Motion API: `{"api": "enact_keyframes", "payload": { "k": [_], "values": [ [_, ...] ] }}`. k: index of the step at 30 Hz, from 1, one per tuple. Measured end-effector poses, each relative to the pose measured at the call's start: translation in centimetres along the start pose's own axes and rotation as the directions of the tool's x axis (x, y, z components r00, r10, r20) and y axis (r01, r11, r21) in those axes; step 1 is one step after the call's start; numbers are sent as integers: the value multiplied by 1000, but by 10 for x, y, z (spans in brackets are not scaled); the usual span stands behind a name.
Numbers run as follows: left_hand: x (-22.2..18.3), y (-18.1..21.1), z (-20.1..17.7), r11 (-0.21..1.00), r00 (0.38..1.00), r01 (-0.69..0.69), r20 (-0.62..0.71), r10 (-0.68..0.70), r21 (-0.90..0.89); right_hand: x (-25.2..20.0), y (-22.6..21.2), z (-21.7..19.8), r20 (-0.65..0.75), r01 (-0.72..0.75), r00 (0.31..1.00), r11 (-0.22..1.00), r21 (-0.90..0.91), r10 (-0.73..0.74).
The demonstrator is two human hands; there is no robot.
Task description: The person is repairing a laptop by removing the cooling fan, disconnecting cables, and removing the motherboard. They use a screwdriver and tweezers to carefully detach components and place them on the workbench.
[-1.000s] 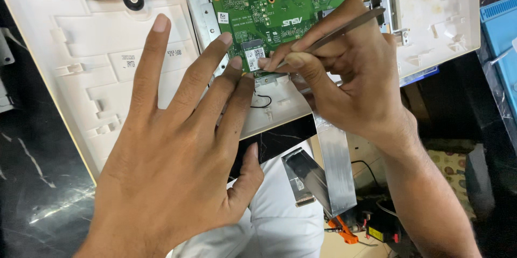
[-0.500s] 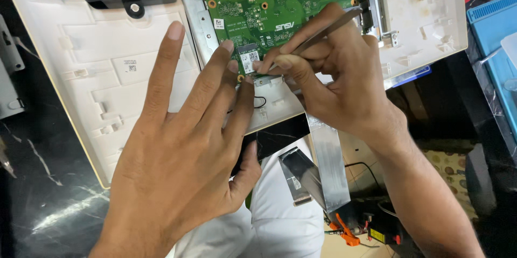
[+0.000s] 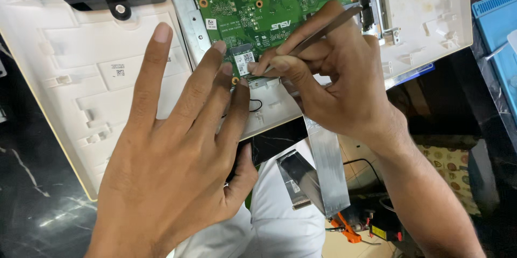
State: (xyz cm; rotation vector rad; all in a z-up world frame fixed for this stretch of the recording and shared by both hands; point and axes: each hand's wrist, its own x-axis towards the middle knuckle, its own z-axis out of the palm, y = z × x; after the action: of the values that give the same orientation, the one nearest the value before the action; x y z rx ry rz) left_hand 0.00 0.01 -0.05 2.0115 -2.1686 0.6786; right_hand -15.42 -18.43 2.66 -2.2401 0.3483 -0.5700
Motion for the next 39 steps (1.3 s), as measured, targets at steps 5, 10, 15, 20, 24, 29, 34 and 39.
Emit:
{"api": "enact_keyframes", "payload": {
  "k": [5,10,15,20,24,29,34,39],
  "values": [
    [0,0,1,1000,1000,-2,4,2,-1,0,0,1,2,0,1000,1000,-25,0],
    [0,-1,0,999,1000,4,-9,-5,-36,1,-2,0,9,-15,1000,995,-102,16],
    [0,-1,-3,1000,1000,17,-15,-17,-19,1,-2,-1,8,-42,999,999,-15,43],
    [0,-1,-5,999,1000,11,14,-12,40,1,-3,-1,13,-48,999,998,47,47],
    [0,-1,-1,999,999,10,41,-12,39,2,-4,1,-6,-99,995,995,-10,99],
    [1,-3,1,1000,1000,12,9,-12,-21,5,-5,1,9,-46,999,996,-78,47],
    [2,-4,3,999,1000,12,-1,-12,-43,8,-5,1,14,-35,999,998,-59,36],
    [2,-3,4,996,998,48,-30,-50,-79,10,-2,1,-4,10,1000,962,-272,-12]
  ]
}}
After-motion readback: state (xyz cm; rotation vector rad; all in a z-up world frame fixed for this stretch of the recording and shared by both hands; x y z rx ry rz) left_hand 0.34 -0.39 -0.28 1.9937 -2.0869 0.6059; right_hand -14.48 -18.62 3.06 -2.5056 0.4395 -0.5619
